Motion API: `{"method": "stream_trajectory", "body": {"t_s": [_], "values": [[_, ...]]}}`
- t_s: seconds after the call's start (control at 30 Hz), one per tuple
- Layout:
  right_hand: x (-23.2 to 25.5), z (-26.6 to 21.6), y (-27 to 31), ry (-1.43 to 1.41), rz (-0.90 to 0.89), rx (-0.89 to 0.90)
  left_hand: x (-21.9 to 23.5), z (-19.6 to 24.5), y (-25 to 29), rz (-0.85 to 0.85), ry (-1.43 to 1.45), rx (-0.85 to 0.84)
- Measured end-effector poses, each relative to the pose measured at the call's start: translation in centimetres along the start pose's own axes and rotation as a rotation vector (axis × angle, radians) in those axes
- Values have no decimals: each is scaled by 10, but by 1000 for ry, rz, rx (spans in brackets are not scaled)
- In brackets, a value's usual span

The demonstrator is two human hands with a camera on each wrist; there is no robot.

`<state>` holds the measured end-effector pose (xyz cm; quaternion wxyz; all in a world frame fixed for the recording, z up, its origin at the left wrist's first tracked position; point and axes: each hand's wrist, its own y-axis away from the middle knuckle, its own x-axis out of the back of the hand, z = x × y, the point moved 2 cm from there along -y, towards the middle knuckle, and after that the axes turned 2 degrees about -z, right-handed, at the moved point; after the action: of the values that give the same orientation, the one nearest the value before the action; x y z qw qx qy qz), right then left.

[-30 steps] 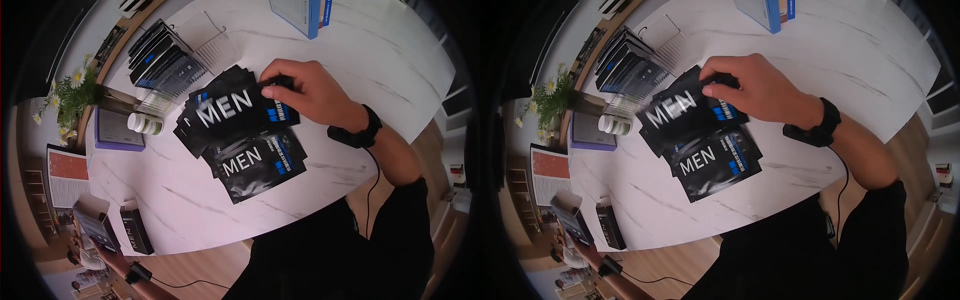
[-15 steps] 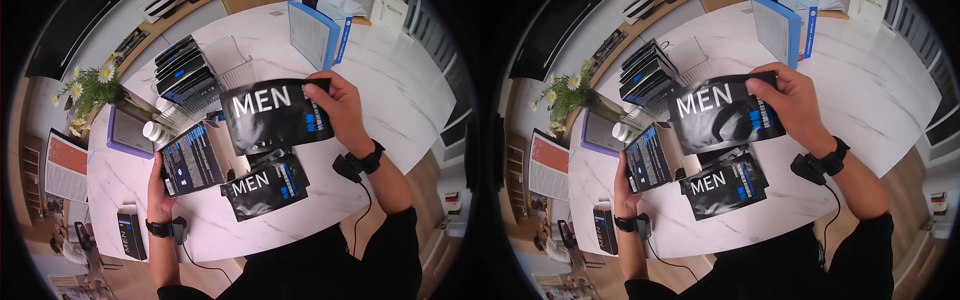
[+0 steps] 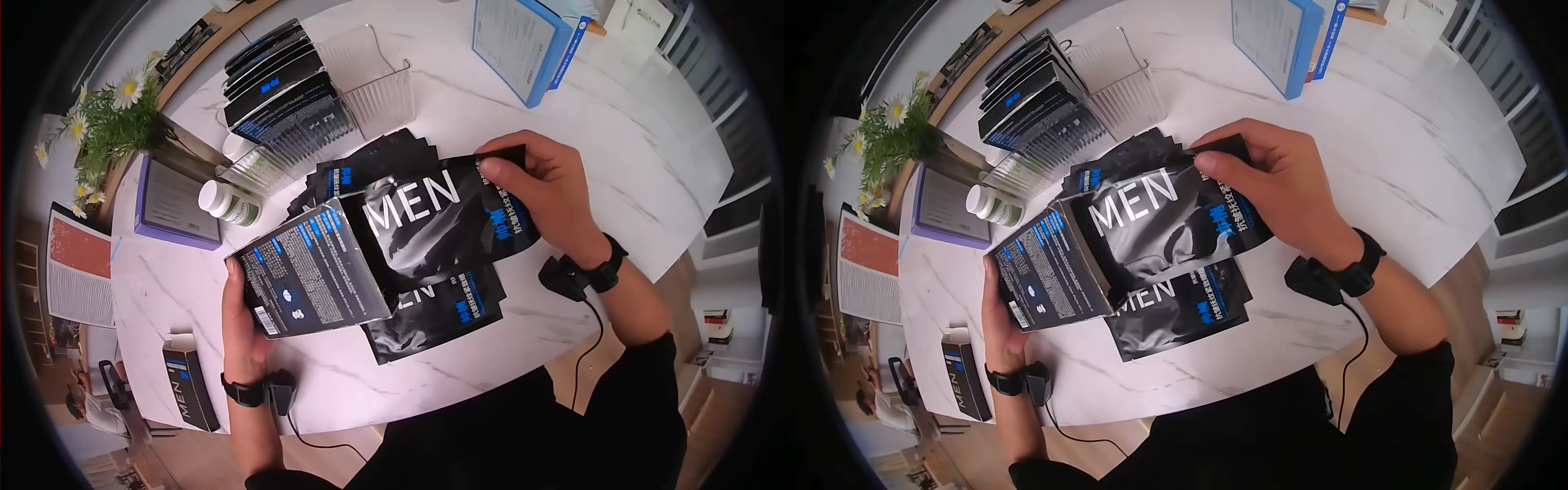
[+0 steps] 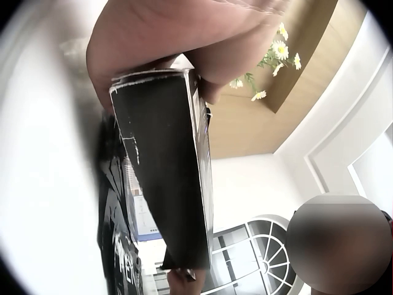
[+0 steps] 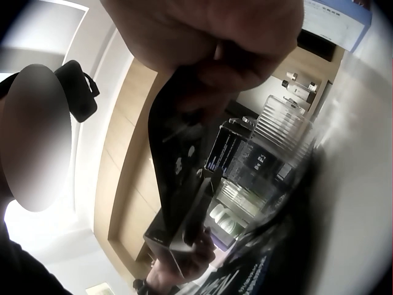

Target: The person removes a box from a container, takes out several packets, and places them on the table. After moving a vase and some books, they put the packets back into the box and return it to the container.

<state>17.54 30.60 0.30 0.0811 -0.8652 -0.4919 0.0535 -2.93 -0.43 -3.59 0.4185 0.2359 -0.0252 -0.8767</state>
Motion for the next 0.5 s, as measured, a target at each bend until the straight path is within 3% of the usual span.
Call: {"method": "stream_trajectory", "body": {"t_s": [0.07,0.17,0.27,0.3,0.33,0.4,0.5], "values": [[-5,0,2,-17,64,48,-5,1,3,6,32,-29],[-9,2,6,43,23,62,-7,2,5,-8,-26,-93],[-21,1,12,223,-177,160,-16,-4,7,6,-192,-89],[-24,-1,14,275,-323,93,-14,-7,8,-1,-196,-75],[-29,1,17,279,-382,135,-14,-8,8,15,-95,-72],[-27,-9,21,196,-371,-17,-14,-5,9,51,102,-68],[-22,-10,17,139,-297,-58,-2,-2,6,19,141,-89]]}}
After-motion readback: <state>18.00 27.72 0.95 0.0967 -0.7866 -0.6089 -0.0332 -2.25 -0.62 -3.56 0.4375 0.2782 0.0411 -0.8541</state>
